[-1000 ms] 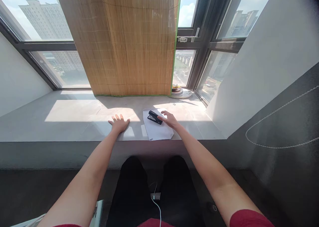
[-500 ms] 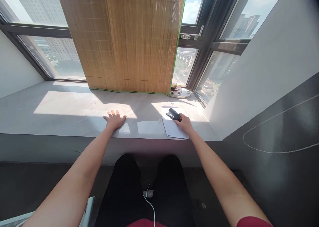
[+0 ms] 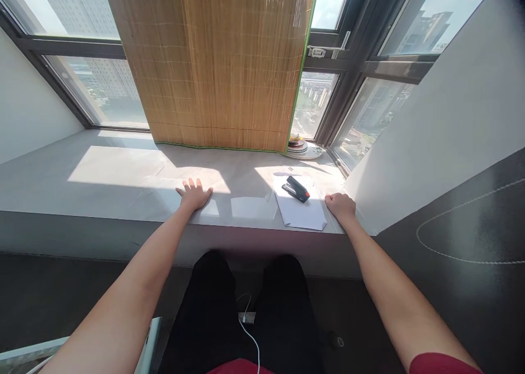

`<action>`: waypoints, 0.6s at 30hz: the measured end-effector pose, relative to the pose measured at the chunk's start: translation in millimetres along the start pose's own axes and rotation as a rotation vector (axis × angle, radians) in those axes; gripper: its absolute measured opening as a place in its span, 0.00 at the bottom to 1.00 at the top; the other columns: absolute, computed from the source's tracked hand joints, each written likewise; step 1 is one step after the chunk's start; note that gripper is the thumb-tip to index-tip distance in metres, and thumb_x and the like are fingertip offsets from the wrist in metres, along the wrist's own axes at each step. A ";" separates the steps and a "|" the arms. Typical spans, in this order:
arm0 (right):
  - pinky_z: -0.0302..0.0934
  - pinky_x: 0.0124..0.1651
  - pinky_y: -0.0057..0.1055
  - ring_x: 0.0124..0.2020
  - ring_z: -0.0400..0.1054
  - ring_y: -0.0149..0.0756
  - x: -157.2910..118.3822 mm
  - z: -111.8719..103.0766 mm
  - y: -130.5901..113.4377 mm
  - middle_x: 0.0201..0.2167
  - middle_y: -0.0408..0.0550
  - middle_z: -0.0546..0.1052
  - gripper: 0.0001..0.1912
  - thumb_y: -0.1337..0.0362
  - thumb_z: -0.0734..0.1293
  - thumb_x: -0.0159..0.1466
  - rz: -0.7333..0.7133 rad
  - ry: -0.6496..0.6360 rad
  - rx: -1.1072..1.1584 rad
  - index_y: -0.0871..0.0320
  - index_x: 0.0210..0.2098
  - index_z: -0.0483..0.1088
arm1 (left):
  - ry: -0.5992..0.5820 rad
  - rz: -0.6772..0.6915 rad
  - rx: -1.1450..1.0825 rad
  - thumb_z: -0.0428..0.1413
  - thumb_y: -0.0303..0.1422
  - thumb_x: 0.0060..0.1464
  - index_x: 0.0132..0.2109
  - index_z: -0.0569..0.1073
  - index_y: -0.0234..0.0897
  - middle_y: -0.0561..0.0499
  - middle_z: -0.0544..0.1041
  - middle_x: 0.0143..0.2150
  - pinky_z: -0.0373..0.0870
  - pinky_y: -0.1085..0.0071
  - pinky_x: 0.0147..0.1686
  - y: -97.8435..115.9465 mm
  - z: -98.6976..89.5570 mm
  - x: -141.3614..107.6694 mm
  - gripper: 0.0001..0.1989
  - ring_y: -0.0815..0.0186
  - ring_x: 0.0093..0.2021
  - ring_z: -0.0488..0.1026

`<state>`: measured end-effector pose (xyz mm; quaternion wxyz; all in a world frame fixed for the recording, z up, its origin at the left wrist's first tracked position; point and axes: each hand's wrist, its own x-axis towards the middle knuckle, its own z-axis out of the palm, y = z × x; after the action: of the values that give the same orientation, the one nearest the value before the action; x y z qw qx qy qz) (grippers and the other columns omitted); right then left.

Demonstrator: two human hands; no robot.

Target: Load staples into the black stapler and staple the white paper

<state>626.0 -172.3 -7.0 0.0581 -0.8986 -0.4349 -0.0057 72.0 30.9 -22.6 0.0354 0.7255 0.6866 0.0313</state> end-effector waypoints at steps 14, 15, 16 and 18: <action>0.67 0.45 0.40 0.47 0.80 0.55 5.6 7.1 -4.2 0.43 0.65 0.84 0.24 0.58 0.58 0.75 -0.042 -0.003 -0.049 0.61 0.43 0.85 | 0.008 0.001 0.012 0.37 0.59 0.71 0.83 0.52 0.27 0.26 0.45 0.85 0.41 0.23 0.74 0.8 0.3 -1.0 0.49 0.25 0.83 0.39; 0.67 0.44 0.40 0.45 0.79 0.54 9.1 8.7 -8.3 0.40 0.63 0.84 0.24 0.57 0.58 0.75 -0.072 0.035 -0.020 0.60 0.41 0.84 | 0.009 0.002 0.018 0.37 0.59 0.71 0.83 0.52 0.27 0.26 0.44 0.85 0.41 0.23 0.74 0.8 0.5 -1.4 0.49 0.25 0.83 0.39; 0.66 0.43 0.39 0.43 0.78 0.52 14.0 10.0 -14.6 0.39 0.61 0.83 0.23 0.56 0.58 0.76 -0.114 0.083 0.022 0.59 0.41 0.83 | 0.009 0.004 0.023 0.37 0.59 0.71 0.83 0.52 0.26 0.26 0.44 0.85 0.41 0.23 0.74 0.8 0.5 -1.8 0.49 0.25 0.83 0.39; 0.67 0.44 0.39 0.42 0.77 0.50 28.3 11.7 -33.8 0.39 0.58 0.83 0.21 0.56 0.59 0.76 -0.224 0.186 0.139 0.58 0.43 0.81 | 0.004 0.010 0.026 0.37 0.59 0.71 0.83 0.51 0.26 0.26 0.44 0.85 0.41 0.23 0.74 0.9 0.2 -2.8 0.49 0.25 0.83 0.39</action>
<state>616.7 -128.1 -13.5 0.1593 -0.8339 -0.5244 -0.0652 72.7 28.1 -22.7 0.0243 0.7291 0.6835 0.0240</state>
